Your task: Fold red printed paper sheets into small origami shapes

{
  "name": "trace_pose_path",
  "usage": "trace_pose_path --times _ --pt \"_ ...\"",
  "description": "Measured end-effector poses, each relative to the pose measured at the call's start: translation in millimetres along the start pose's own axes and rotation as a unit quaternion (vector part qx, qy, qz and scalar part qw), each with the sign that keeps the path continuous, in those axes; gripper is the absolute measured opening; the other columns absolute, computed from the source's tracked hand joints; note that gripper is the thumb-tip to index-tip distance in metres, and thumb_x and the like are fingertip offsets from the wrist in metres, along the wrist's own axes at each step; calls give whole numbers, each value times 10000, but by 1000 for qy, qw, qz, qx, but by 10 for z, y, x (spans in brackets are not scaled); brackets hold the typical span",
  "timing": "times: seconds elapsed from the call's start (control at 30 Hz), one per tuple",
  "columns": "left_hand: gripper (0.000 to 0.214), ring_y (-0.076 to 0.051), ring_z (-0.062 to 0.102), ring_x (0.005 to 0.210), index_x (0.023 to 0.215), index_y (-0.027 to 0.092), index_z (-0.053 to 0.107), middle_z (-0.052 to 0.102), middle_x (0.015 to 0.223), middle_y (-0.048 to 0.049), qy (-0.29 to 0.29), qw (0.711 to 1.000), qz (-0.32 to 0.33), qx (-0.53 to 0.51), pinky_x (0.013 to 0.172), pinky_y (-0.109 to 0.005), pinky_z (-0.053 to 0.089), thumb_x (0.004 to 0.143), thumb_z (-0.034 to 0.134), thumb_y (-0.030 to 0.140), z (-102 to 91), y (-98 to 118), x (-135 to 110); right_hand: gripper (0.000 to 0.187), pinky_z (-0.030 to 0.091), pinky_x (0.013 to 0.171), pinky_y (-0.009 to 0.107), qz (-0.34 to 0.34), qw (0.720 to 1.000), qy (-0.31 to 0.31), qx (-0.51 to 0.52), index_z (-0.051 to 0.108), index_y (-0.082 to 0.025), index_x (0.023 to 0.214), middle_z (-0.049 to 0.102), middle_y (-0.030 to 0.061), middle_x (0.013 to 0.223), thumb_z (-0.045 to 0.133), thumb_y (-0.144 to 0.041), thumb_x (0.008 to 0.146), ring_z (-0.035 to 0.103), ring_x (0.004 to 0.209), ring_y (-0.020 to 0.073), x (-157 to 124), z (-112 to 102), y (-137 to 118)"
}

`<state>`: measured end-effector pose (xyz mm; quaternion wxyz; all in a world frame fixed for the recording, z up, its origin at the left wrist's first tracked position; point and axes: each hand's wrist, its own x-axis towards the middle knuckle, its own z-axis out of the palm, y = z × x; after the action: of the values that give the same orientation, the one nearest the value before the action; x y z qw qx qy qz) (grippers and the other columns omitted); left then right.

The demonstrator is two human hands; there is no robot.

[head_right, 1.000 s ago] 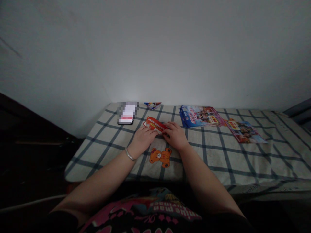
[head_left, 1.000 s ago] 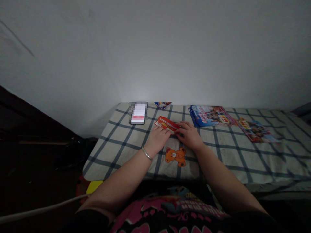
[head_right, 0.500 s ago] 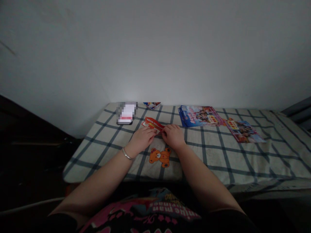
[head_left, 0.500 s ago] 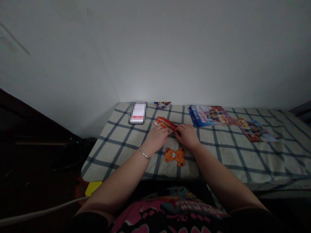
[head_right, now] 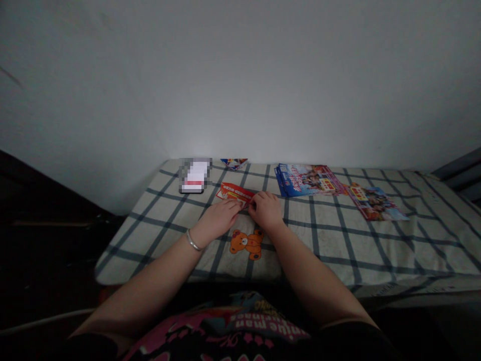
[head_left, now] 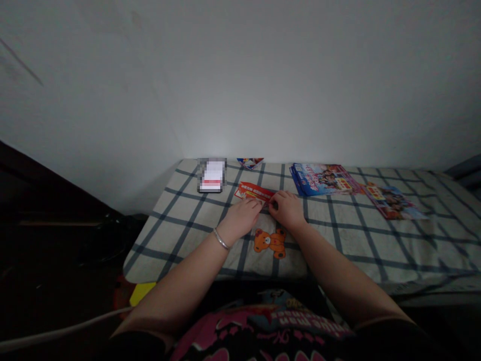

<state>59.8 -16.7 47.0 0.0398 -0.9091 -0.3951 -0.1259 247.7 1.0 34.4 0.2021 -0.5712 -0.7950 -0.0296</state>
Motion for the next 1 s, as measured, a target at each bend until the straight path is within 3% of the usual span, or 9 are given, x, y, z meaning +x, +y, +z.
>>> trace_pose_path --times 0.4,0.63,0.8,1.0 --pt "397 -213 544 1173 1305 196 496 579 1270 -71 4 1000 22 -1 986 -358 464 911 517 237 25 2 -35 77 385 816 387 44 999 7 30 594 -224 844 669 47 873 607 -288 804 575 883 252 31 30 16" --pt "360 -240 533 1162 1264 148 546 572 1296 -101 20 999 27 27 972 -374 461 927 503 266 34 58 -22 140 403 825 405 52 998 22 40 574 -225 920 666 63 904 607 -304 810 565 897 274 15 48 81" --pt "323 -243 513 1170 1216 136 572 583 1294 -119 30 998 33 33 953 -385 459 923 515 258 30 99 -6 190 401 925 445 55 996 38 52 567 -215 969 641 102 1035 600 -287 796 538 1014 297 20 118 148" --pt "365 -246 514 1157 1244 130 558 602 1264 -115 32 999 27 34 957 -392 445 919 534 294 45 113 8 297 284 1081 535 53 994 65 65 533 -167 1075 529 171 1303 539 -225 784 381 1302 331 22 229 177"
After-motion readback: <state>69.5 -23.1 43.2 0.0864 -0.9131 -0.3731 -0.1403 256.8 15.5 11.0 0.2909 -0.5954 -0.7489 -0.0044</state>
